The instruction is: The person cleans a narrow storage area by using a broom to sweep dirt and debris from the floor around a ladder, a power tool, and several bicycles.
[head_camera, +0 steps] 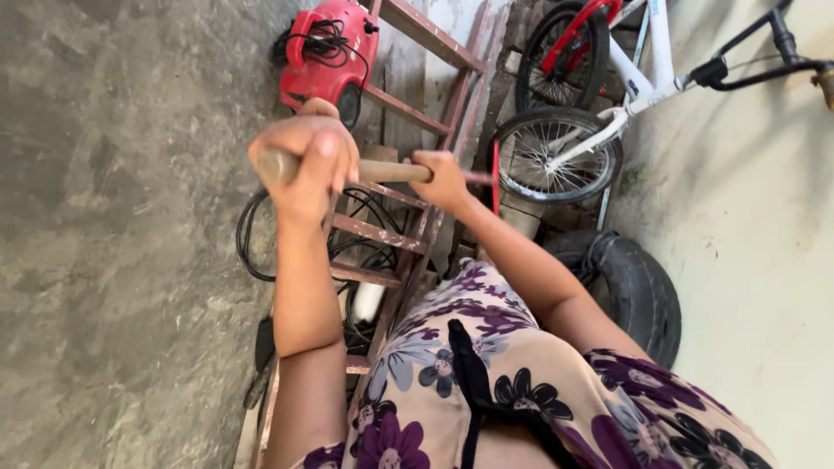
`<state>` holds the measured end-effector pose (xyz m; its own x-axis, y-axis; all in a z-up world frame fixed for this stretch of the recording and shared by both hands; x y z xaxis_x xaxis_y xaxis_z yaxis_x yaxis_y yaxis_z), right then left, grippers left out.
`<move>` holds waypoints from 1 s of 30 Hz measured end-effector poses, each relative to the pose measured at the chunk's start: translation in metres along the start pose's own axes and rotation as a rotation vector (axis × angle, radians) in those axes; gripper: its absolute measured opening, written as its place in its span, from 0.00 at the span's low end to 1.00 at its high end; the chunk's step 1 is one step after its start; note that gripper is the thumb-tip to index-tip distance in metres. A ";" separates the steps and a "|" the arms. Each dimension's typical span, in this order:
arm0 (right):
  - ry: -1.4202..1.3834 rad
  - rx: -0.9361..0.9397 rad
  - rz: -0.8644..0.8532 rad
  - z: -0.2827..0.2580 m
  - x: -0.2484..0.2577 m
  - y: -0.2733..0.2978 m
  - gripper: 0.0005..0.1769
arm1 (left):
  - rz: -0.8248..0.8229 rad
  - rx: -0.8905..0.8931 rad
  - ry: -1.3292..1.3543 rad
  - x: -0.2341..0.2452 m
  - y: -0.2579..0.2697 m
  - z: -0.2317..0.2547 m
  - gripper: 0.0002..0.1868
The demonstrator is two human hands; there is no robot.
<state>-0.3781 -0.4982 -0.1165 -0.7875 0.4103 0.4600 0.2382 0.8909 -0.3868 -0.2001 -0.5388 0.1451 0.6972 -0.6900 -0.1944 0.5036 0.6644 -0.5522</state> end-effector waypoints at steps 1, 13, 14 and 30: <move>0.003 0.089 0.032 -0.008 0.008 -0.013 0.11 | -0.023 -0.110 -0.080 -0.009 -0.004 0.011 0.19; -0.381 -0.082 -0.194 0.265 0.006 -0.105 0.15 | -0.409 -0.037 -0.783 -0.086 -0.057 -0.234 0.12; -0.248 -0.099 -0.225 0.276 0.006 -0.104 0.13 | -0.371 0.032 -0.723 -0.085 -0.066 -0.245 0.11; -0.109 0.002 0.276 0.322 0.116 -0.293 0.11 | -0.411 -0.091 -0.719 -0.126 -0.227 -0.324 0.16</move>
Point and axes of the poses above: each hand's wrist, its own y-axis away from the middle knuckle, its own x-axis out of the back of the hand, z = x × y, the point moved 5 cm from there along -y, towards the middle knuckle, and after that the axes turned 2 degrees about y, right-handed, at the moved point
